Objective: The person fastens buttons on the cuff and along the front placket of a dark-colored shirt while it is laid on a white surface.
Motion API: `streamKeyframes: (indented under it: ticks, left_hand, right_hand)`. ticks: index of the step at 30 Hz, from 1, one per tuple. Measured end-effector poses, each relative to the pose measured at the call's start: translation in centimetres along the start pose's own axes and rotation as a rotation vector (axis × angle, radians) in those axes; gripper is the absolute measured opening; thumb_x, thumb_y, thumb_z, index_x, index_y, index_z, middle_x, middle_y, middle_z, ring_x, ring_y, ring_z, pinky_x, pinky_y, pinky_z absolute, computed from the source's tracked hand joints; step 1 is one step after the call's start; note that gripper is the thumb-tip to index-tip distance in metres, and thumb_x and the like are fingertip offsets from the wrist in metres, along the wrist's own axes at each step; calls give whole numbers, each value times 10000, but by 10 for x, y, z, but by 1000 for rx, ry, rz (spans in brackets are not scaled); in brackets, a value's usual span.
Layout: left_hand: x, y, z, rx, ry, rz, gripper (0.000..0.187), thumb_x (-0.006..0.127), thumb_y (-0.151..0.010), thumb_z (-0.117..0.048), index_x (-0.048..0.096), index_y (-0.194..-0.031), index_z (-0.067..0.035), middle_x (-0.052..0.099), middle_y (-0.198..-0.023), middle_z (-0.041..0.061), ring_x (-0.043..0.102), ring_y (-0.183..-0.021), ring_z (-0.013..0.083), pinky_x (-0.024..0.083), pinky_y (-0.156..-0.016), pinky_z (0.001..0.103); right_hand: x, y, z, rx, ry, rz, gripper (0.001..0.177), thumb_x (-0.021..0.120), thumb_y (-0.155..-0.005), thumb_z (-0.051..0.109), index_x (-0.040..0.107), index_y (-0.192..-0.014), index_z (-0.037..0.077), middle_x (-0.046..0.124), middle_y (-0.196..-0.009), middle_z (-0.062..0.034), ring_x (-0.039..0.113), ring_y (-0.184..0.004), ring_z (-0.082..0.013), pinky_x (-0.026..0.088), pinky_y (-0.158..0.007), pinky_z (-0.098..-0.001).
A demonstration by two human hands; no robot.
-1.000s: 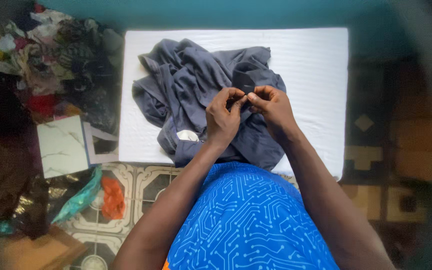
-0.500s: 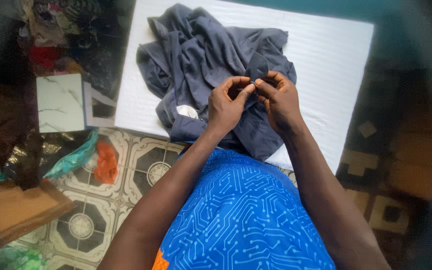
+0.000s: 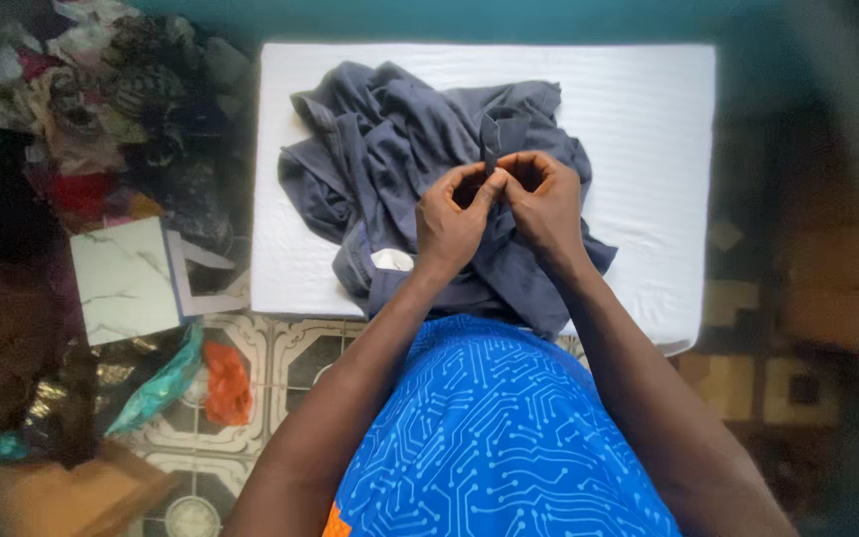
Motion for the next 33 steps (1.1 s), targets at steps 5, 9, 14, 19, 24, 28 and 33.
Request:
streamKeyframes:
  ticks: [5, 9, 14, 19, 24, 28, 33]
  left_hand:
    - [-23, -12, 11, 17, -127, -51, 300, 711, -974, -284, 745, -1015, 10, 751, -834, 51, 679, -752, 90, 539, -684, 265]
    - [-30, -18, 32, -70, -3, 18, 319, 674, -1030, -259, 735, -959, 46, 654, -734, 2, 509, -685, 60, 443, -608, 266]
    - [-37, -23, 33, -122, 163, 150, 275, 669, -1004, -227, 757, -1036, 31, 681, -797, -41, 527, -706, 29, 449, -620, 226]
    - [-48, -24, 33, -124, 208, 199, 229, 699, -976, -173, 755, -1075, 26, 723, -856, -23, 576, -719, 23, 470, -619, 215]
    - [-60, -28, 57, -167, 367, 176, 198, 728, -953, -126, 697, -1093, 10, 740, -881, 17, 655, -752, 41, 511, -668, 193]
    - [-67, -28, 78, -170, 313, 171, 161, 736, -975, -119, 677, -1015, 26, 726, -841, 37, 655, -743, 53, 509, -660, 192]
    - [-58, -22, 92, -433, 678, 206, 110, 718, -923, -101, 673, -931, -1, 727, -861, 63, 704, -738, 102, 617, -730, 256]
  right_hand:
    - [23, 8, 7, -18, 58, -69, 100, 718, -959, 47, 722, -1036, -18, 758, -935, -61, 711, -845, -86, 574, -782, -232]
    - [33, 15, 5, -87, 133, -176, 122, 688, -964, 10, 725, -1077, -13, 753, -951, -55, 683, -853, -85, 540, -774, -230]
    - [39, 17, 9, -12, 123, -273, 100, 731, -937, 32, 724, -1031, 0, 750, -916, -46, 679, -812, -76, 540, -731, -222]
    - [47, 15, 15, 245, -124, -341, 143, 778, -837, 31, 686, -944, 1, 722, -816, -73, 660, -673, -104, 520, -597, -225]
    - [63, 18, 18, 394, -202, -350, 191, 794, -803, 44, 670, -946, 17, 732, -801, -62, 682, -647, -106, 493, -546, -215]
    - [73, 22, 15, 345, -102, -362, 176, 790, -801, 63, 707, -949, 14, 744, -810, -49, 696, -667, -103, 509, -564, -213]
    - [75, 26, 23, 137, 253, -363, 130, 762, -853, 87, 764, -943, -6, 767, -841, -69, 719, -735, -115, 556, -665, -247]
Point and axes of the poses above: each hand's wrist, its own y-axis away from the middle knuckle, its own x-axis out of the palm, z = x × y, the point moved 5 cm from there along -y, towards the middle knuckle
